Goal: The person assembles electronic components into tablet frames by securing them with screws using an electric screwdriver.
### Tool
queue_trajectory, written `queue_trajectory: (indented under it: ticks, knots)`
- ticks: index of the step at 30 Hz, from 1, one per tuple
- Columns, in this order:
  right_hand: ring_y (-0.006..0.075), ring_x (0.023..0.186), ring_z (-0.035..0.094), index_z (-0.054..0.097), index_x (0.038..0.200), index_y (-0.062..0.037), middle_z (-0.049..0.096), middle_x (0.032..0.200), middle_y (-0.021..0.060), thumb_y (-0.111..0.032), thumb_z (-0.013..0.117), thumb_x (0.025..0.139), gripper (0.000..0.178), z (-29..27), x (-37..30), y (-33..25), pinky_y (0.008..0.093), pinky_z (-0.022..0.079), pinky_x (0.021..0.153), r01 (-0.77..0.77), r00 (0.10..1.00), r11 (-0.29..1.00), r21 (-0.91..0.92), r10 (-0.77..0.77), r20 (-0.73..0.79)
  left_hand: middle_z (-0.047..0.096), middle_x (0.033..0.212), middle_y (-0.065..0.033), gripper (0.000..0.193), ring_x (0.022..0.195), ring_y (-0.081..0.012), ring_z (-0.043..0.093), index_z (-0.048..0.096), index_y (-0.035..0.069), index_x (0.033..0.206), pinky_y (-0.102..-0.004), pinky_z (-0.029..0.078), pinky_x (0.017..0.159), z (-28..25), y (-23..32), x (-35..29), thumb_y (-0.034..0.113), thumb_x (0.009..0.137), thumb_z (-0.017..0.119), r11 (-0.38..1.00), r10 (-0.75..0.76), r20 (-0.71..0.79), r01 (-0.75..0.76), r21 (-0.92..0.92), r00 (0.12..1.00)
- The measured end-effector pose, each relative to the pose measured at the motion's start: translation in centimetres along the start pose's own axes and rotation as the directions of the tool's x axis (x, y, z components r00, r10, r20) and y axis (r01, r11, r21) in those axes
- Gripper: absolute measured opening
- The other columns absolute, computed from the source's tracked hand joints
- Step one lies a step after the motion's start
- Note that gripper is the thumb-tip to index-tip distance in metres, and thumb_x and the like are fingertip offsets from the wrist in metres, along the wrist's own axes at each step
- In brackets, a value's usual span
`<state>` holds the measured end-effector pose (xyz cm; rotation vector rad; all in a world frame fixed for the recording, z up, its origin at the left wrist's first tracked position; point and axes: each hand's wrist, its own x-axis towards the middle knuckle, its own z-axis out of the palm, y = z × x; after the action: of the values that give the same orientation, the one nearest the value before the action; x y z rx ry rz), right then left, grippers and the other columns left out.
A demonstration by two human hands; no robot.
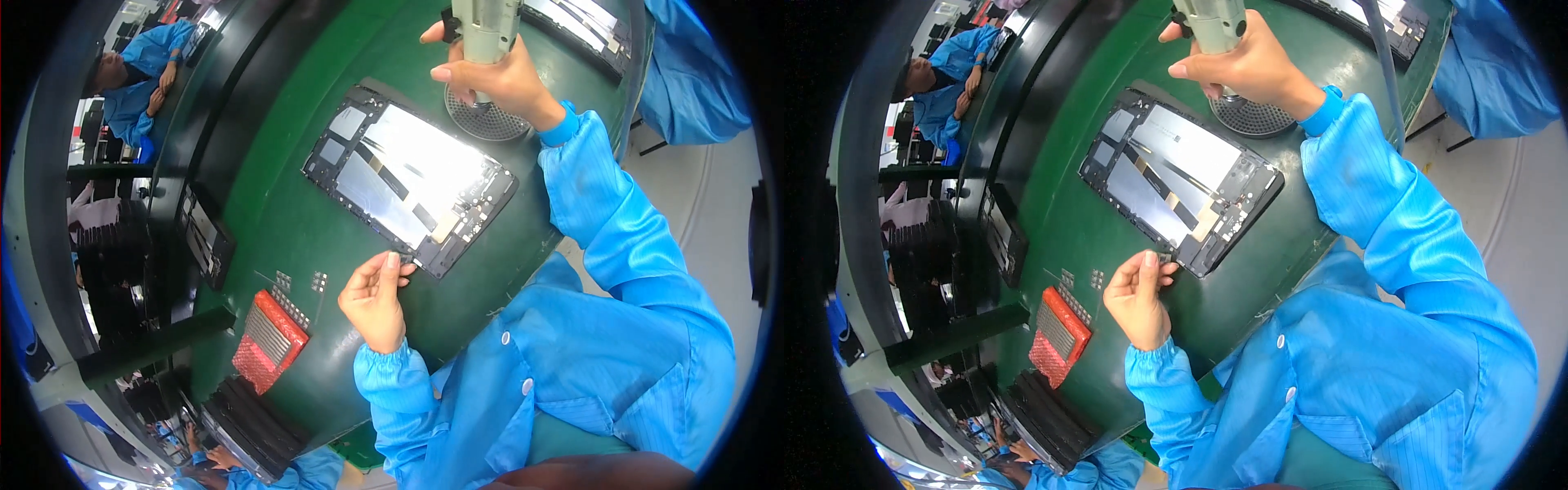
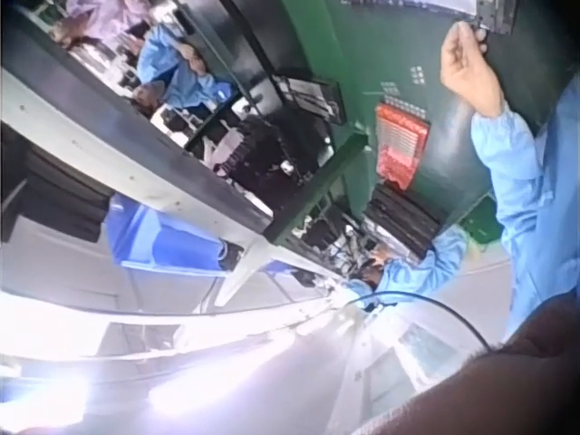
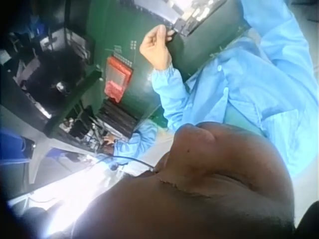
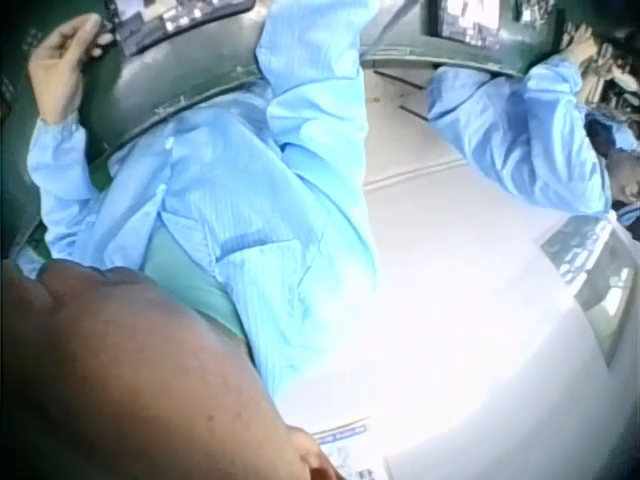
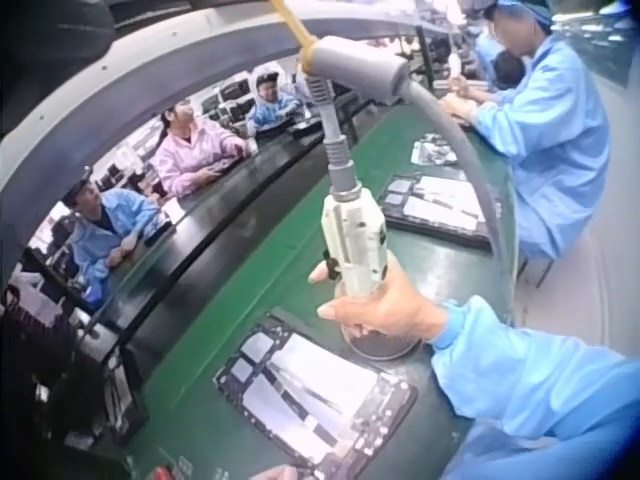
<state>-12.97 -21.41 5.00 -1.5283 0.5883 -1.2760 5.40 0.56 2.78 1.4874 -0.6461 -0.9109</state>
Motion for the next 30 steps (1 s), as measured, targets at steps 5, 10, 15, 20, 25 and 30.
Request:
queue_trajectory:
  ticks: [5,10,15,20,25,30]
  knots:
    - [0.0086,0.046,0.048,0.051,0.111,0.0035,0.051,0.056,0.0009,-0.004,0.068,0.077,0.039,-0.1,0.1,-0.1,0.0225,0.037,0.042,0.029,0.998,0.999,0.030,-0.030,0.046,0.064,0.075,-0.0058,0.016,0.062,-0.0097,0.059,0.063,-0.002,0.091,-0.0186,0.044,0.048,0.3,-1.0,0.9,0.011,0.082,0.067,0.979,0.066,0.037,-0.072,0.193,0.997]
    - [0.0089,0.046,0.048,0.051,0.112,0.0040,0.051,0.057,0.0007,-0.006,0.068,0.077,0.040,0.3,-0.4,-0.5,0.0233,0.038,0.042,0.007,1.000,1.000,0.020,-0.007,-0.005,0.059,0.087,-0.0049,0.014,0.067,-0.0081,0.058,0.064,-0.003,0.087,-0.0177,0.045,0.043,0.2,-0.9,1.6,0.007,0.078,0.070,0.976,0.019,0.021,-0.023,0.217,1.000]
    - [0.0089,0.046,0.051,0.052,0.109,0.0052,0.053,0.057,0.0018,-0.004,0.068,0.076,0.038,2.3,-1.3,-2.7,0.0225,0.040,0.042,0.059,0.996,0.987,0.152,-0.069,0.063,0.062,0.075,-0.0020,0.012,0.059,-0.0062,0.055,0.064,0.000,0.087,-0.0164,0.042,0.043,0.6,-0.7,1.6,0.010,0.081,0.068,0.974,0.064,0.007,-0.064,0.219,0.998]
    - [0.0073,0.046,0.053,0.055,0.104,0.0048,0.056,0.058,0.0023,-0.002,0.070,0.073,0.035,6.9,-3.0,-5.4,0.0216,0.042,0.041,-0.025,0.976,0.954,0.300,-0.042,0.214,0.061,0.076,-0.0114,0.014,0.064,-0.0218,0.061,0.067,0.001,0.089,-0.0295,0.049,0.056,0.7,-1.7,0.5,0.003,0.075,0.069,0.512,0.617,0.228,-0.604,0.610,0.753]
    - [0.0078,0.047,0.055,0.055,0.102,0.0036,0.056,0.056,0.0022,-0.001,0.068,0.073,0.033,12.2,-3.4,-4.6,0.0230,0.043,0.043,-0.212,0.908,0.908,0.361,0.047,0.416,0.060,0.072,-0.0138,0.021,0.060,-0.0257,0.059,0.066,-0.002,0.095,-0.0335,0.046,0.054,0.5,-1.5,-0.7,0.006,0.076,0.068,0.421,0.569,0.337,-0.618,0.664,0.750]
    - [0.0072,0.047,0.055,0.056,0.103,0.0031,0.057,0.056,0.0018,0.000,0.067,0.073,0.032,13.9,-3.9,-2.7,0.0232,0.045,0.047,-0.246,0.875,0.920,0.304,0.076,0.477,0.058,0.068,-0.0143,0.022,0.056,-0.0271,0.058,0.066,-0.004,0.095,-0.0350,0.045,0.052,0.4,-1.3,-0.6,0.007,0.076,0.068,0.449,0.549,0.357,-0.627,0.636,0.756]
